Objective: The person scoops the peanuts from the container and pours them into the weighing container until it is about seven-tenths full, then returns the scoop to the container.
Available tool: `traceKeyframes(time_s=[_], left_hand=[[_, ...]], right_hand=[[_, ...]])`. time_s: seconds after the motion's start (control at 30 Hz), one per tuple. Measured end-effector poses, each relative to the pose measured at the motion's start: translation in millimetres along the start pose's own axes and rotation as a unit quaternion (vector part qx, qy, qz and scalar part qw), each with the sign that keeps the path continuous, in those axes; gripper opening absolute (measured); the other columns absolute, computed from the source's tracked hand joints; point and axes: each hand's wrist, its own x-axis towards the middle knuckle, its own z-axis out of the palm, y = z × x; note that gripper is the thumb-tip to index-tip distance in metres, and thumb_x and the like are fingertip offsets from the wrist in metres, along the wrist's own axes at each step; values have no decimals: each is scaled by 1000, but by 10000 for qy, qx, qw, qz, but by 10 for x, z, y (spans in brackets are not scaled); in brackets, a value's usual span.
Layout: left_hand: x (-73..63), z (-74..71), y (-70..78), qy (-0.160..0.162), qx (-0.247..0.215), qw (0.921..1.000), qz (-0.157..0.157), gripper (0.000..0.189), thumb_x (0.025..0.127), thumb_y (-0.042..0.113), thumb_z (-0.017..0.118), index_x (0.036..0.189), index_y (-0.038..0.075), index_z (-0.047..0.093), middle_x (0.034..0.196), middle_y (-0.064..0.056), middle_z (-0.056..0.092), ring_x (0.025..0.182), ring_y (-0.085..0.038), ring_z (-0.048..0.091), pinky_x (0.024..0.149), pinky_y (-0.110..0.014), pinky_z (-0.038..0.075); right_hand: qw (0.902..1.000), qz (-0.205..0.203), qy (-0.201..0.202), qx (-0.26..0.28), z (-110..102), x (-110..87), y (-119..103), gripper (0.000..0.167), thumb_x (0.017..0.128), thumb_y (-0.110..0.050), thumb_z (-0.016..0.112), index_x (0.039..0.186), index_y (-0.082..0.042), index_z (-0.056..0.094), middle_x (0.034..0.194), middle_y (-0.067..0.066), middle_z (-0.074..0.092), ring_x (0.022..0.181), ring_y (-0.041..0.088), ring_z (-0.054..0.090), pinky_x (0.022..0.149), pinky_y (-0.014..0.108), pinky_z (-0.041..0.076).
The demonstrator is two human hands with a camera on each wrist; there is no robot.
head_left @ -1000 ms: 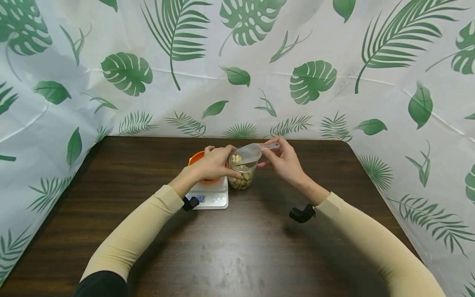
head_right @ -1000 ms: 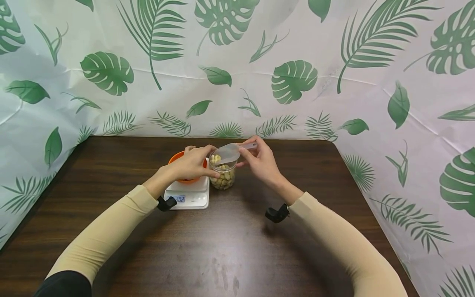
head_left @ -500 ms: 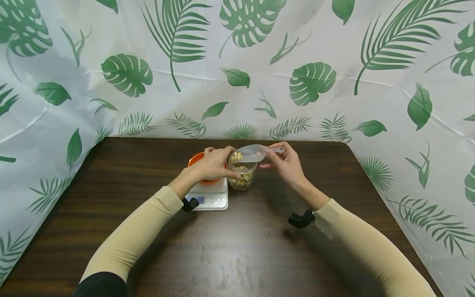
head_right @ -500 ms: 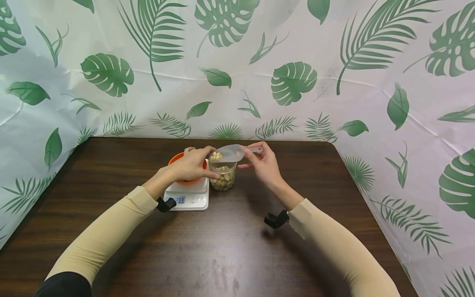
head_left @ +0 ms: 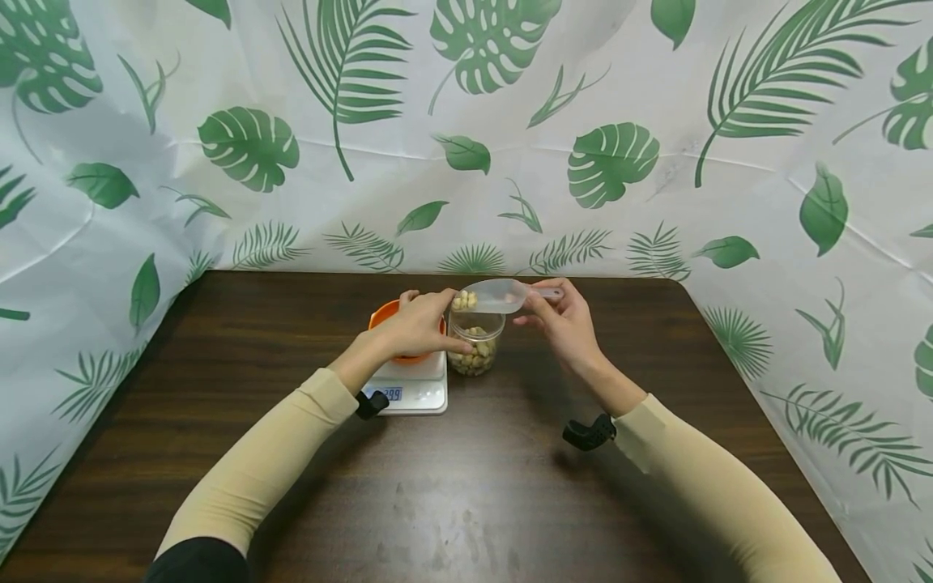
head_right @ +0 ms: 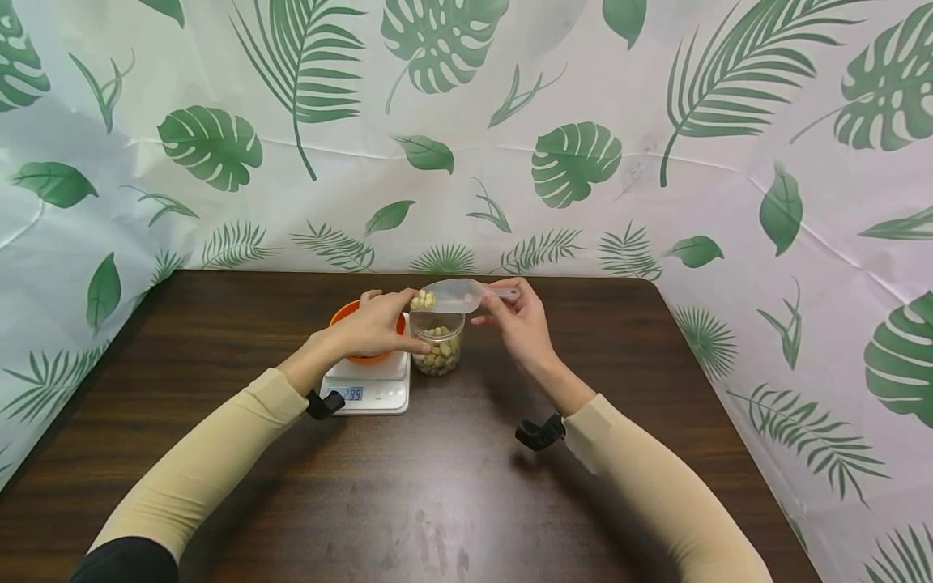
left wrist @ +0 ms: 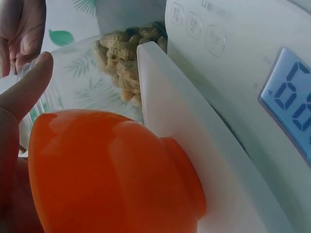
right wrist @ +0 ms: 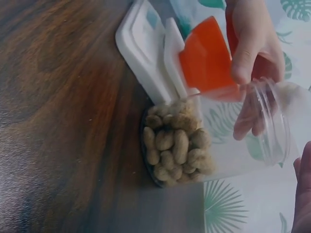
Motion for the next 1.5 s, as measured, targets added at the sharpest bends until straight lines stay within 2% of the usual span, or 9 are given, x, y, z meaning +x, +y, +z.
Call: traceKeyframes(time_s=[0.13,0.3,0.57,0.77,0.9,1.07,1.3,1.4,1.5], left_hand=[[-41,-22,-13,79,-112,9999,53,83,83,50,84,147,11,49,145,-4,56,135,-21,48,112,-62,14],[-122,-75,-62,204,-114,9997,32,86,82,49,85,148,8,48,148,-8,50,139,-22,41,112,-61,14],[-344,-215,-220,236,-180,9995,-147,95,81,48,86,152,2,42,154,-14,41,139,-30,41,112,-64,15],[-512,-321,-360,-18,-326,9991,-275,102,81,47,86,156,1,35,157,-19,36,141,-36,38,111,-69,15],[-595,-364,-431,-265,-416,9978,-449,107,81,47,85,159,0,30,160,-20,32,144,-38,34,110,-73,15],[-628,-364,-490,-566,-328,9959,-619,115,80,51,85,161,-3,22,160,-23,31,146,-39,32,108,-76,17],[-620,-351,-516,-562,-365,9957,-640,116,80,51,85,160,-5,22,158,-23,36,144,-39,35,108,-76,16],[-621,-356,-523,-538,-396,9959,-612,114,79,51,86,159,-4,25,155,-23,39,140,-39,39,107,-75,18],[-624,-358,-525,-525,-421,9958,-621,114,78,51,87,159,-3,26,155,-23,38,139,-39,40,107,-74,19]], right_hand=[[10000,-34,-52,38,44,34,-41,17,105,-3,57,119,5,50,124,14,66,91,21,70,78,34,58],[9998,-102,-184,-48,121,83,-83,14,105,0,55,117,4,52,117,11,67,92,19,71,80,33,58],[9972,-88,-375,-638,225,145,-92,15,105,1,55,119,5,52,117,12,68,86,18,72,84,38,58],[9944,-24,-438,-965,297,173,-77,17,105,0,56,120,6,53,117,25,67,81,22,73,84,35,57],[9923,-125,-606,-1076,332,192,-57,18,104,2,56,120,9,52,124,31,64,84,23,72,83,37,57],[9865,-260,-903,-1344,347,213,-28,20,104,1,56,121,10,50,130,30,62,93,18,71,83,37,57],[9764,-375,-1123,-1806,354,226,-23,20,105,-3,58,121,7,52,131,23,64,91,42,67,80,31,57],[9723,-383,-1125,-2012,354,225,-55,21,105,-5,59,121,5,52,130,19,65,90,39,67,76,31,56],[9709,-381,-1121,-2083,346,224,-102,21,105,-6,58,123,4,53,129,18,66,89,37,68,73,36,55]])
